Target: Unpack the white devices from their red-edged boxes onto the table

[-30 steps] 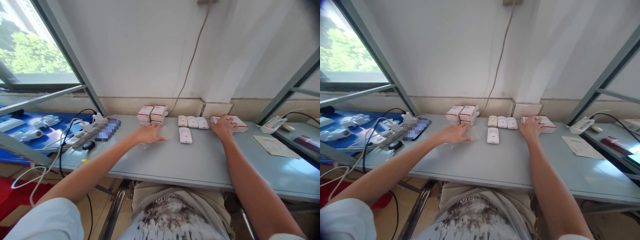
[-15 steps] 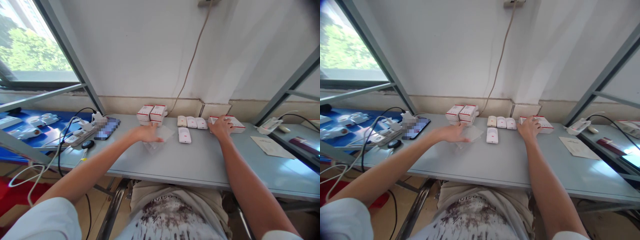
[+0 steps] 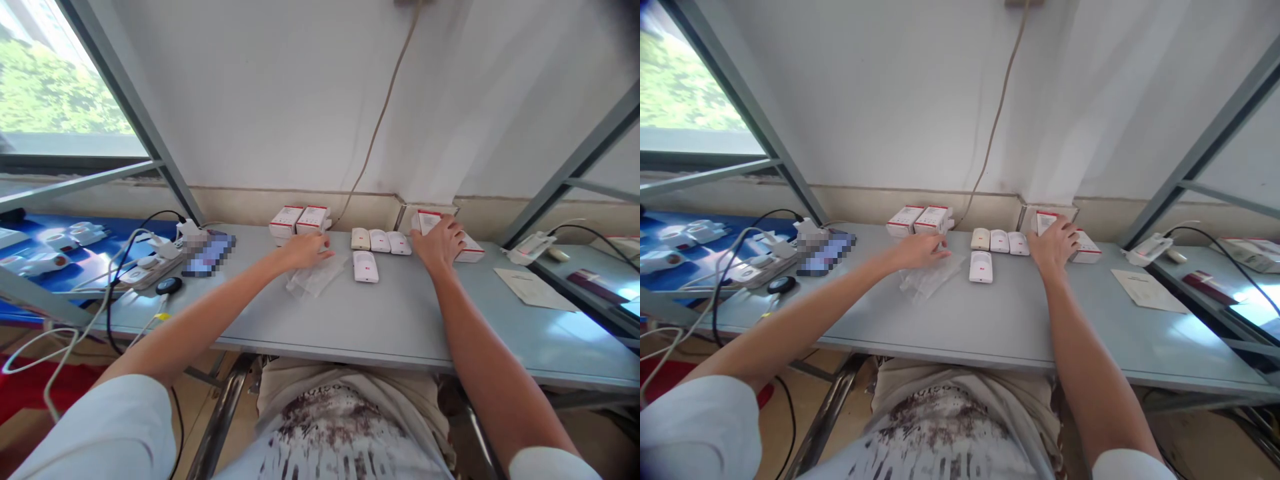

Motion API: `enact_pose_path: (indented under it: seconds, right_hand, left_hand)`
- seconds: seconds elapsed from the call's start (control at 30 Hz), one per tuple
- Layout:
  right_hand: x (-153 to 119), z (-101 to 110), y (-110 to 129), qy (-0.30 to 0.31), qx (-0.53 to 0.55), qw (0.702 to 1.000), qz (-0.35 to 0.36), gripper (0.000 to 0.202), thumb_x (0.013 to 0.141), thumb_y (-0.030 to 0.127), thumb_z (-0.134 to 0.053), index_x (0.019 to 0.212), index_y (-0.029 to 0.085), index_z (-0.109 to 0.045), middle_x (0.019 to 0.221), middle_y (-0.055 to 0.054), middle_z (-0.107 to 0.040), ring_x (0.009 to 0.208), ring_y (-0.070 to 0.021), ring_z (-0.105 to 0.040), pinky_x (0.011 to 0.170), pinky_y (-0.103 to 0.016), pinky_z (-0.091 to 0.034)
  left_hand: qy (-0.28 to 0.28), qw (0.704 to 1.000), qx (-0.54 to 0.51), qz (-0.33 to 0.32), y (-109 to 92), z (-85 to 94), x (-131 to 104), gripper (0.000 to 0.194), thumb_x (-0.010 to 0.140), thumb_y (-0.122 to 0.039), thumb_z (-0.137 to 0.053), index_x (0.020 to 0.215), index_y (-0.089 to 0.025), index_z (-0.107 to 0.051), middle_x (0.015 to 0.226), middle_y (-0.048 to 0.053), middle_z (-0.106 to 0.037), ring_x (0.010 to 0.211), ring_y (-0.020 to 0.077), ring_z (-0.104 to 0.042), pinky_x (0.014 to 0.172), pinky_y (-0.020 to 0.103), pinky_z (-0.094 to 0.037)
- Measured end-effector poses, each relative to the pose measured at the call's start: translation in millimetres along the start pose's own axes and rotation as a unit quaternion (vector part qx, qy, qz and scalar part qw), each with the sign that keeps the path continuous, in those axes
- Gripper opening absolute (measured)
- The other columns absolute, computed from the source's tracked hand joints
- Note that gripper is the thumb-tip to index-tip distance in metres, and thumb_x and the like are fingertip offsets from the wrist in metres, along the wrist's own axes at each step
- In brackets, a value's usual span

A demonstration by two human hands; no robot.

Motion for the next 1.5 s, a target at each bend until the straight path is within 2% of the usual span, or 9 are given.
enact_pose_path:
  seconds: [0.17, 0.4, 0.53, 0.7, 0.87, 1.03, 1.17, 1.37, 1.5]
  right_hand:
    - [-10.4, 17.9, 16.1, -0.054, 0.059, 0.996, 0.043, 0.076, 0.095, 0.039, -0.062, 0.162, 0.021, -0.029, 0.153, -0.027, -0.047, 0.137, -0.0454, -0.05, 0.107, -0.061, -0.044]
    - [-23.0, 12.7, 34.1, 0.013, 0.221, 0.97, 0.102, 0.094, 0.09, 0.035, -0.067, 0.167, 0.02, -0.016, 0.157, -0.025, -0.042, 0.138, -0.0377, -0.054, 0.102, -0.05, -0.054]
    - [-36.8, 3.4, 49.0, 0.087, 0.367, 0.918, 0.126, 0.112, 0.082, 0.036, -0.076, 0.169, 0.022, -0.007, 0.15, -0.018, -0.051, 0.13, -0.0287, -0.062, 0.103, -0.043, -0.058]
    - [-65.1, 1.5, 67.6, 0.138, 0.439, 0.872, 0.163, 0.128, 0.077, 0.044, -0.087, 0.173, 0.029, -0.003, 0.145, -0.014, -0.058, 0.129, -0.0296, -0.063, 0.103, -0.047, -0.06]
    - [-75.7, -7.5, 73.5, 0.153, 0.475, 0.853, 0.152, 0.098, 0.084, 0.056, -0.084, 0.162, 0.029, -0.031, 0.145, -0.014, -0.059, 0.121, -0.0291, -0.068, 0.094, -0.047, -0.065]
    - [-54.6, -14.9, 62.8, 0.151, 0.518, 0.835, 0.105, 0.053, 0.098, 0.075, -0.059, 0.123, 0.028, -0.06, 0.136, -0.011, -0.064, 0.116, -0.0265, -0.071, 0.086, -0.044, -0.068]
    - [-43.0, -15.9, 55.9, 0.204, 0.535, 0.813, 0.104, 0.054, 0.092, 0.079, -0.066, 0.103, 0.027, -0.061, 0.112, -0.007, -0.072, 0.103, -0.0244, -0.072, 0.081, -0.04, -0.068]
    - [-45.1, -19.2, 55.9, 0.247, 0.522, 0.806, 0.129, 0.061, 0.09, 0.085, -0.064, 0.105, 0.025, -0.067, 0.096, -0.003, -0.072, 0.077, -0.0171, -0.064, 0.067, -0.03, -0.059]
    - [-46.0, -20.4, 56.5, 0.229, 0.517, 0.815, 0.123, 0.059, 0.093, 0.084, -0.062, 0.097, 0.026, -0.063, 0.084, 0.0, -0.064, 0.067, -0.0157, -0.057, 0.061, -0.03, -0.054]
  left_hand:
    - [-0.059, 0.993, -0.058, -0.086, -7.3, -10.6, 10.7, 0.039, 0.108, -0.053, -0.052, 0.117, -0.021, -0.072, 0.118, 0.01, -0.073, 0.101, 0.0288, -0.069, 0.088, 0.041, -0.052]
    - [-0.086, 0.971, -0.182, -0.128, -14.0, -14.2, 20.4, 0.036, 0.108, -0.051, -0.054, 0.12, -0.021, -0.07, 0.112, 0.008, -0.071, 0.095, 0.0234, -0.066, 0.088, 0.038, -0.051]
    - [-0.141, 0.95, -0.242, -0.135, -15.4, -21.4, 21.2, 0.055, 0.104, -0.059, -0.064, 0.143, -0.022, -0.057, 0.135, 0.012, -0.067, 0.102, 0.0236, -0.066, 0.092, 0.04, -0.054]
    - [-0.166, 0.931, -0.288, -0.149, -22.9, -22.2, 21.8, 0.082, 0.091, -0.067, -0.08, 0.151, -0.021, -0.049, 0.152, 0.018, -0.059, 0.121, 0.0307, -0.066, 0.101, 0.044, -0.055]
    - [-0.16, 0.93, -0.304, -0.131, -27.9, -14.3, 22.6, 0.067, 0.096, -0.061, -0.075, 0.144, -0.019, -0.054, 0.142, 0.017, -0.068, 0.119, 0.0323, -0.068, 0.101, 0.045, -0.055]
    - [-0.171, 0.905, -0.373, -0.114, -18.0, -21.0, 26.2, 0.056, 0.1, -0.048, -0.064, 0.146, -0.017, -0.055, 0.144, 0.016, -0.068, 0.126, 0.0298, -0.067, 0.106, 0.043, -0.055]
    - [-0.169, 0.869, -0.457, -0.083, -11.2, -35.9, 32.9, 0.053, 0.099, -0.045, -0.062, 0.145, -0.019, -0.058, 0.153, 0.015, -0.065, 0.138, 0.0295, -0.063, 0.114, 0.043, -0.053]
    - [-0.096, 0.815, -0.572, 0.015, -13.0, -53.7, 35.4, 0.049, 0.104, -0.044, -0.055, 0.147, -0.021, -0.061, 0.144, 0.015, -0.072, 0.127, 0.0301, -0.071, 0.101, 0.044, -0.062]
    - [-0.142, 0.826, -0.546, -0.001, -17.8, -54.7, 29.1, 0.053, 0.105, -0.051, -0.059, 0.149, -0.022, -0.053, 0.153, 0.016, -0.065, 0.133, 0.0297, -0.067, 0.103, 0.042, -0.061]
Point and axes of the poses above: each hand's wrist, its own x-axis towards the middle knuckle, its own z-axis out of the back of the hand, y = z × x, the point moved 2 cm from there along x, towards the middle knuckle
